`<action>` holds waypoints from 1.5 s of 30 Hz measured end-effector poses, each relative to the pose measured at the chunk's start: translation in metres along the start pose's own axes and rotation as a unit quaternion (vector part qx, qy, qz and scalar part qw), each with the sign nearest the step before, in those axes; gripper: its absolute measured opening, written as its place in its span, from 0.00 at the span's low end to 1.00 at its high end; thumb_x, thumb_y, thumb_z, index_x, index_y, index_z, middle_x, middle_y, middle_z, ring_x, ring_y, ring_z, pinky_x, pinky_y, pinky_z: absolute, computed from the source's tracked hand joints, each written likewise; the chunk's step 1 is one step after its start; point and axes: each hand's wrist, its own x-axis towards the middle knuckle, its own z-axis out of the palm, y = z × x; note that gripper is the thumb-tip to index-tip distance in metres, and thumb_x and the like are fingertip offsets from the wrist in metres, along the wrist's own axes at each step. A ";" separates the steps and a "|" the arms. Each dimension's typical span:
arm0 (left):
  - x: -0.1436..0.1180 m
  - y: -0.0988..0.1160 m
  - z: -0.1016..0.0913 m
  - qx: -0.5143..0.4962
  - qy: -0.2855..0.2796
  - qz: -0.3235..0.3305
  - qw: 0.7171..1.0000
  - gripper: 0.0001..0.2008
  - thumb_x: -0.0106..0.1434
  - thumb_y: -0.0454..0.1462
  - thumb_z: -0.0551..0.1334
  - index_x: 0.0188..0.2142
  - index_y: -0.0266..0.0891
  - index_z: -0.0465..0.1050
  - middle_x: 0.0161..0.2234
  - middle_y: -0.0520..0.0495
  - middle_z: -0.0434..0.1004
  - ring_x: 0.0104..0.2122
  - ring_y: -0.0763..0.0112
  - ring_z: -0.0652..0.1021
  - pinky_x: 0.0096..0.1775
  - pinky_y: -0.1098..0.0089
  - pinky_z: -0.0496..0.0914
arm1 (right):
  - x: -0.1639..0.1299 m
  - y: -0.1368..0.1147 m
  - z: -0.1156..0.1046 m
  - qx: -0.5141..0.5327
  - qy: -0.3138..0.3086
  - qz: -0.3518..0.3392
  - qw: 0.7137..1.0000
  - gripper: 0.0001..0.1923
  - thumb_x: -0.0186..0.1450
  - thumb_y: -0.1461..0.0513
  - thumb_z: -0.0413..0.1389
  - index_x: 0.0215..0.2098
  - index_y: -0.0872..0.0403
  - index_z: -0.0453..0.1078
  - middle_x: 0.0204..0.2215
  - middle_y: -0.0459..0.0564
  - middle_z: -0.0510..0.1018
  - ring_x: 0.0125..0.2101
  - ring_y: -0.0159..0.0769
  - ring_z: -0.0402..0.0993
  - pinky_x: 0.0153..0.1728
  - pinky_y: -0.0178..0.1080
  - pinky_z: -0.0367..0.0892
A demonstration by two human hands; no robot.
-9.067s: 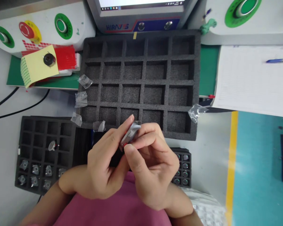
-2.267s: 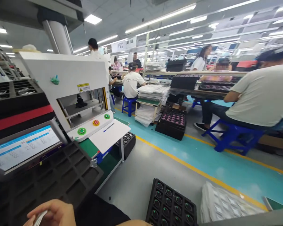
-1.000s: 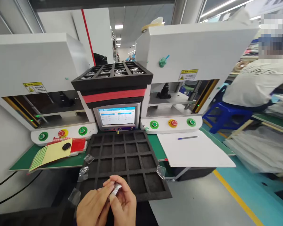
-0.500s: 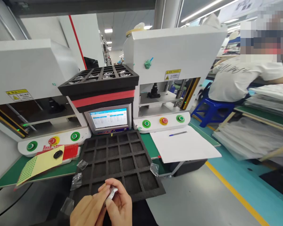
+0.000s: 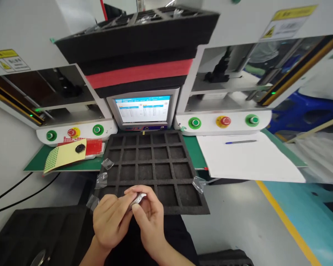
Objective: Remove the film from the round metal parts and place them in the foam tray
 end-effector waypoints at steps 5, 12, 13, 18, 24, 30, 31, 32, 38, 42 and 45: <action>-0.002 0.008 -0.004 -0.068 -0.022 -0.119 0.990 0.09 0.75 0.34 0.54 0.46 0.35 0.73 0.25 0.51 0.80 0.20 0.76 0.72 0.27 0.72 0.66 | 0.009 -0.007 -0.002 -0.016 -0.044 0.011 0.999 0.09 0.66 0.54 0.66 0.43 0.47 0.81 0.35 0.48 0.82 0.36 0.31 0.79 0.39 0.28 0.75; -0.003 0.008 -0.002 -0.068 -0.040 -0.123 0.989 0.10 0.76 0.35 0.54 0.49 0.33 0.73 0.24 0.52 0.77 0.21 0.76 0.71 0.26 0.72 0.64 | 0.005 -0.006 -0.005 -0.042 -0.018 0.021 0.999 0.08 0.68 0.55 0.64 0.43 0.47 0.81 0.34 0.49 0.79 0.33 0.30 0.76 0.36 0.27 0.73; -0.004 0.007 -0.001 -0.070 -0.045 -0.113 0.990 0.11 0.76 0.35 0.54 0.49 0.32 0.72 0.24 0.52 0.78 0.21 0.76 0.72 0.26 0.71 0.64 | 0.004 -0.005 -0.006 -0.038 -0.008 0.020 0.999 0.08 0.67 0.55 0.65 0.42 0.48 0.81 0.34 0.49 0.79 0.33 0.30 0.76 0.36 0.27 0.73; -0.006 0.003 0.002 -0.067 -0.056 -0.084 0.993 0.10 0.76 0.34 0.54 0.50 0.31 0.71 0.26 0.50 0.80 0.20 0.74 0.71 0.26 0.69 0.63 | 0.003 0.001 -0.006 -0.016 0.026 0.041 0.999 0.07 0.66 0.54 0.66 0.41 0.47 0.81 0.33 0.47 0.79 0.33 0.28 0.75 0.36 0.26 0.72; -0.001 0.006 0.001 -0.033 -0.088 -0.140 0.986 0.11 0.75 0.36 0.55 0.47 0.32 0.75 0.23 0.52 0.77 0.21 0.73 0.71 0.26 0.68 0.63 | 0.007 0.000 -0.010 0.017 0.035 0.126 0.991 0.11 0.62 0.53 0.68 0.40 0.50 0.82 0.33 0.50 0.81 0.31 0.32 0.76 0.34 0.31 0.73; 0.002 0.010 0.005 -0.057 -0.100 -0.150 0.982 0.13 0.76 0.38 0.55 0.46 0.34 0.77 0.25 0.51 0.80 0.22 0.73 0.74 0.28 0.68 0.65 | 0.004 -0.008 -0.009 0.035 0.077 0.132 0.988 0.14 0.59 0.52 0.68 0.40 0.50 0.82 0.34 0.50 0.82 0.33 0.32 0.77 0.35 0.29 0.72; 0.002 0.010 0.005 -0.058 -0.098 -0.149 0.982 0.12 0.76 0.37 0.55 0.46 0.34 0.77 0.27 0.50 0.81 0.23 0.73 0.74 0.28 0.68 0.65 | 0.004 -0.009 -0.007 0.035 0.083 0.129 0.988 0.13 0.59 0.53 0.68 0.39 0.50 0.82 0.34 0.50 0.82 0.32 0.32 0.77 0.35 0.29 0.72; 0.002 0.010 0.006 -0.058 -0.095 -0.147 0.983 0.12 0.75 0.37 0.56 0.46 0.34 0.77 0.27 0.50 0.82 0.23 0.73 0.75 0.28 0.68 0.65 | 0.005 -0.009 -0.006 0.034 0.087 0.128 0.987 0.11 0.60 0.54 0.68 0.38 0.51 0.82 0.33 0.50 0.82 0.32 0.31 0.76 0.34 0.28 0.72; -0.004 0.009 0.008 -0.051 -0.080 -0.120 0.988 0.10 0.74 0.32 0.57 0.49 0.34 0.76 0.34 0.48 0.85 0.23 0.74 0.75 0.28 0.68 0.64 | 0.005 -0.003 0.000 0.034 0.110 0.126 0.985 0.09 0.60 0.59 0.64 0.39 0.50 0.81 0.33 0.48 0.81 0.31 0.32 0.75 0.32 0.30 0.72; -0.009 0.007 0.008 -0.051 -0.076 -0.112 0.989 0.10 0.73 0.31 0.58 0.50 0.34 0.74 0.32 0.50 0.85 0.23 0.73 0.75 0.28 0.68 0.64 | 0.003 0.000 -0.003 0.026 0.098 0.123 0.987 0.09 0.60 0.59 0.63 0.38 0.52 0.81 0.34 0.51 0.81 0.33 0.35 0.76 0.33 0.32 0.73; -0.011 0.007 0.007 -0.063 -0.081 -0.108 0.989 0.10 0.72 0.30 0.58 0.50 0.34 0.74 0.32 0.50 0.85 0.24 0.73 0.75 0.28 0.68 0.65 | 0.001 0.001 -0.006 0.022 0.091 0.115 0.989 0.10 0.59 0.58 0.63 0.38 0.52 0.81 0.34 0.50 0.81 0.34 0.36 0.77 0.35 0.33 0.73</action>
